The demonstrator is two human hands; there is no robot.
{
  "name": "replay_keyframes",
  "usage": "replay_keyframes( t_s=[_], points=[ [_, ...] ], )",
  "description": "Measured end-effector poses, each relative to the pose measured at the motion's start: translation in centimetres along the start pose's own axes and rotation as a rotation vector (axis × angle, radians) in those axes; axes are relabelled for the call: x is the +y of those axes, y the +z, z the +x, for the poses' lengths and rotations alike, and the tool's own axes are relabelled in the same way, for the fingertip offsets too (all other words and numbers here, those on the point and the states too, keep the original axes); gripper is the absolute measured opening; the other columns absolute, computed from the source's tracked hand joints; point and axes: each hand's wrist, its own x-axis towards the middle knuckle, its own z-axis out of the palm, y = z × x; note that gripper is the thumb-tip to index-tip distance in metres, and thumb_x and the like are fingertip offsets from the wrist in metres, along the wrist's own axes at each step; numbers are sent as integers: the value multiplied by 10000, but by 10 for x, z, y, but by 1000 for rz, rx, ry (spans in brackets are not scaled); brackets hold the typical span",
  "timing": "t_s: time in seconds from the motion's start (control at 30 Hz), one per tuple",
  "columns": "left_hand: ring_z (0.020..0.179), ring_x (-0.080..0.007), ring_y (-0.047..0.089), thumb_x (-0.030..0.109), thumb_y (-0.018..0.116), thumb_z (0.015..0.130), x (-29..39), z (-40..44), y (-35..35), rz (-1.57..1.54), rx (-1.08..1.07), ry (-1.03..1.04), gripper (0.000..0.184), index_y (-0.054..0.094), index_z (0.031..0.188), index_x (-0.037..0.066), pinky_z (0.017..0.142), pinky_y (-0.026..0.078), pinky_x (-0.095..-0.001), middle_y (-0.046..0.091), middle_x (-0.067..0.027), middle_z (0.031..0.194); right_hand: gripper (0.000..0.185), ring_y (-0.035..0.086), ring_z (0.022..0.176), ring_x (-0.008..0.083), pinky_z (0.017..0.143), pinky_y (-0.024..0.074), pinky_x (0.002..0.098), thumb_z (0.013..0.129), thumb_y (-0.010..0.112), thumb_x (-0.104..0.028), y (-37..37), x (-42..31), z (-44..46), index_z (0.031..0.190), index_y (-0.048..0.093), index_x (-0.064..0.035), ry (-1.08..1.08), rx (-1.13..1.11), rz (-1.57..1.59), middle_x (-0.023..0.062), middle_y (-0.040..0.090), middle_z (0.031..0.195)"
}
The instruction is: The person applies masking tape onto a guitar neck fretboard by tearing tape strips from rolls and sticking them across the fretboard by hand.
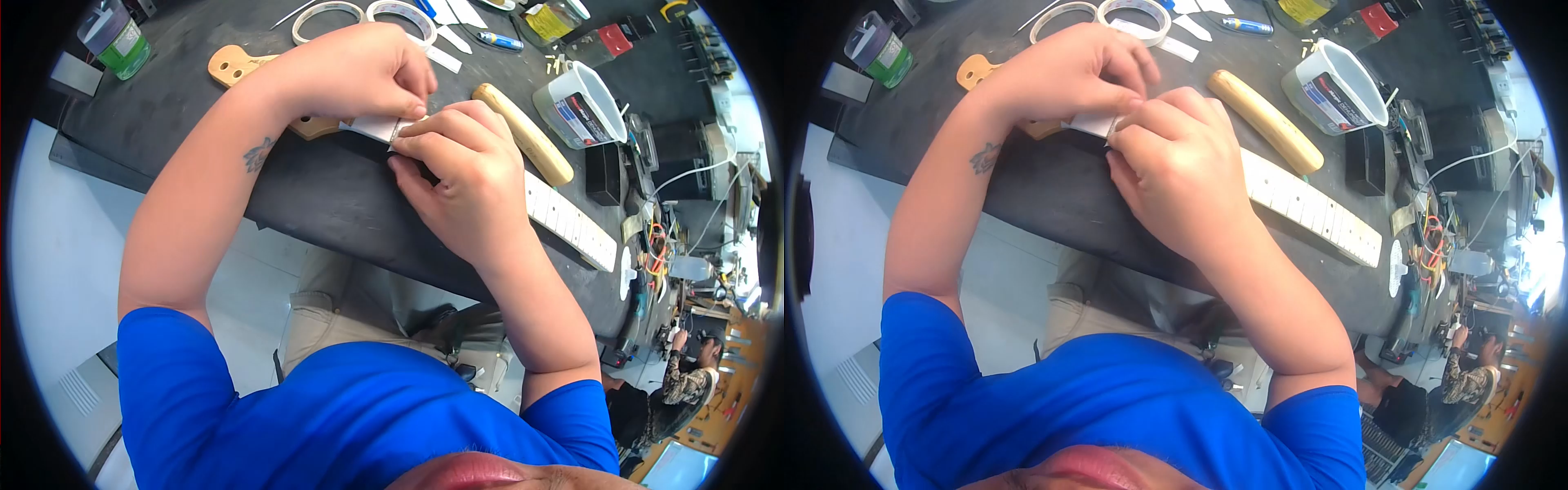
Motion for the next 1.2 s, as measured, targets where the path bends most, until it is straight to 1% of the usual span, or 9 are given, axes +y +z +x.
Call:
replay_keyframes(
  t_s=[0.07,0.33,0.57,0.63,0.7,0.8,0.93,1.03,1.2],
  points=[
    [978,-193,753,173,795,948,8,-2,-1,-81,-46,-143,249,845,990,-67,894,600,-357,811,-140,1282,239,739,1005,308,896,598,441,743,940,-33,-3,-2,1,954,835,-73,8,-14,4,51,794,987],
    [1032,-186,658,278,787,1066,-2,-1,5,59,-69,-23,335,810,977,-44,899,544,-357,679,-77,1266,523,678,1126,351,991,538,491,758,920,-213,-13,-45,-8,1194,764,31,127,-217,-169,125,721,1210],
    [930,-184,652,228,795,1060,0,3,11,108,-12,24,334,751,870,-44,828,529,-362,714,-59,1218,517,679,1145,346,1004,536,487,784,920,-214,-17,-44,-11,1212,761,30,171,-238,-94,135,724,1234],
    [935,-169,652,239,815,1046,-1,6,6,84,-64,0,343,741,851,-33,826,527,-359,723,-49,1231,264,734,973,311,896,579,450,860,890,-185,-27,-24,-4,1050,810,-20,138,-175,-22,87,778,995],
    [952,-159,654,260,846,1022,1,4,4,55,-111,-34,349,737,846,-21,836,527,-355,727,-46,1251,164,751,855,241,791,578,372,936,856,-166,-36,-5,2,973,809,-14,318,36,164,89,780,878],
    [1006,-161,661,308,911,962,2,2,-1,40,-138,-38,368,741,865,-4,874,527,-350,724,-50,1291,147,711,795,130,737,557,316,993,815,-134,-52,21,11,954,790,6,420,212,44,69,774,849],
    [1086,-191,670,363,999,856,-8,2,-3,61,-165,29,441,745,900,5,926,530,-358,707,-54,1333,153,712,786,163,730,561,327,978,822,-130,-38,30,8,945,775,11,372,198,63,90,758,841],
    [1119,-211,674,384,1051,773,-6,2,-4,7,-205,28,509,741,907,3,946,531,-368,696,-60,1360,108,748,880,369,802,602,493,916,803,-162,-33,24,9,946,822,-59,295,103,103,143,759,871],
    [1198,-245,665,381,966,828,-5,0,-11,-33,-273,69,472,770,980,-20,1028,519,-380,684,-98,1400,280,699,1095,348,944,580,487,862,794,-124,-30,33,3,1138,839,-129,73,-106,35,107,749,1080]
  ],
)
